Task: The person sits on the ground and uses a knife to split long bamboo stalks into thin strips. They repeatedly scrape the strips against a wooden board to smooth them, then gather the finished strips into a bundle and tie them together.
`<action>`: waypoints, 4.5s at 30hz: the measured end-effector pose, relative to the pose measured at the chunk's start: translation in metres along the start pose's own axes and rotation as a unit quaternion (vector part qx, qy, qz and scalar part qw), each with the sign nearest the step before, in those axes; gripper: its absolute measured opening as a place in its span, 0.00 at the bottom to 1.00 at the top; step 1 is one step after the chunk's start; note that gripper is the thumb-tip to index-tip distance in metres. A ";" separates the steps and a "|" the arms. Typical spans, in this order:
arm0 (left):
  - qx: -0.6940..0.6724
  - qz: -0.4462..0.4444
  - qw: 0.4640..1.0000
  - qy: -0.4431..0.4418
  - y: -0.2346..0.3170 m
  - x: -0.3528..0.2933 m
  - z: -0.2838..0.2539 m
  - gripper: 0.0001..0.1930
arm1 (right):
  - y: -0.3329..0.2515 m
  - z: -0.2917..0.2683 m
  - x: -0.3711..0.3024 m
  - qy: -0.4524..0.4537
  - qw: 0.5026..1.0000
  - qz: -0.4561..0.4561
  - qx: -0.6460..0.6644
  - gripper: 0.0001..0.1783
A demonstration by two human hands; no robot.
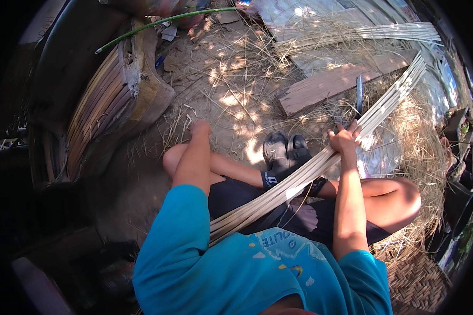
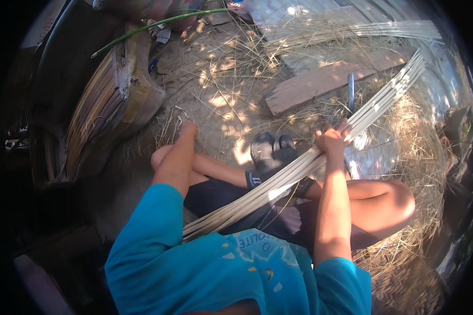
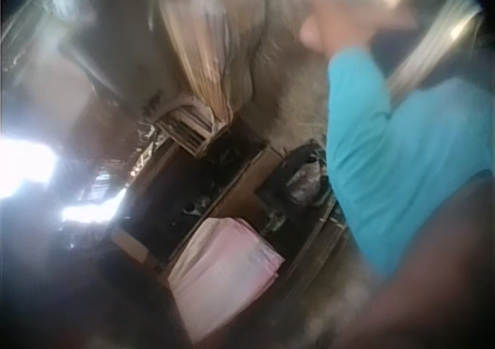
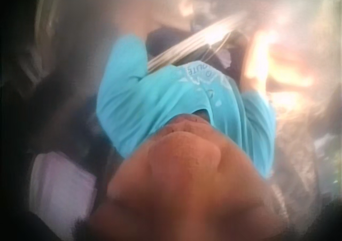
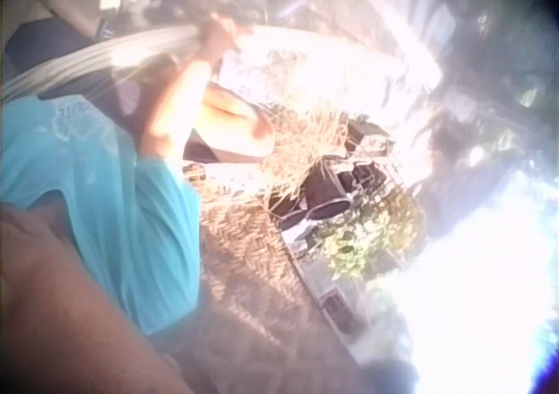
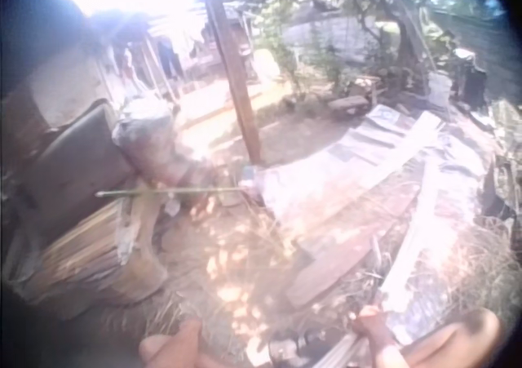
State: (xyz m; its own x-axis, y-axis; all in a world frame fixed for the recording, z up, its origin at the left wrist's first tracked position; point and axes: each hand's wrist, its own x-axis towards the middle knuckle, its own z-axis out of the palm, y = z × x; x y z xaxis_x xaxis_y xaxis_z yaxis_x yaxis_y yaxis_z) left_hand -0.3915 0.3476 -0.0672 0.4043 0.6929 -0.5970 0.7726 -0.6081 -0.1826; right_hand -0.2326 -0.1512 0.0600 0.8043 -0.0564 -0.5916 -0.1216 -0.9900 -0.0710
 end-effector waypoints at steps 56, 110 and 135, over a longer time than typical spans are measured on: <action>-0.041 -0.037 0.996 0.076 -0.048 0.086 0.017 0.24 | -0.002 -0.009 -0.003 -0.002 0.995 -0.052 0.083 0.32; -0.343 0.291 0.733 -0.510 0.158 -0.371 -0.037 0.25 | 0.024 0.088 -0.165 -0.289 0.426 0.028 0.857 0.10; -0.362 0.355 0.682 -0.527 0.159 -0.364 0.012 0.15 | 0.077 0.035 -0.226 -0.016 0.838 -0.284 0.466 0.19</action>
State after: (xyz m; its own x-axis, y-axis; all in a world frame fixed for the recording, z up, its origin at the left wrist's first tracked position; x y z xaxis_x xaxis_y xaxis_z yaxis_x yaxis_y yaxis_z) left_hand -0.4215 -0.0057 0.1118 0.5203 -0.5719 -0.6342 0.7593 -0.0300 0.6500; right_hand -0.4436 -0.2101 0.1600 0.8726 0.4075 -0.2694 -0.1377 -0.3239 -0.9360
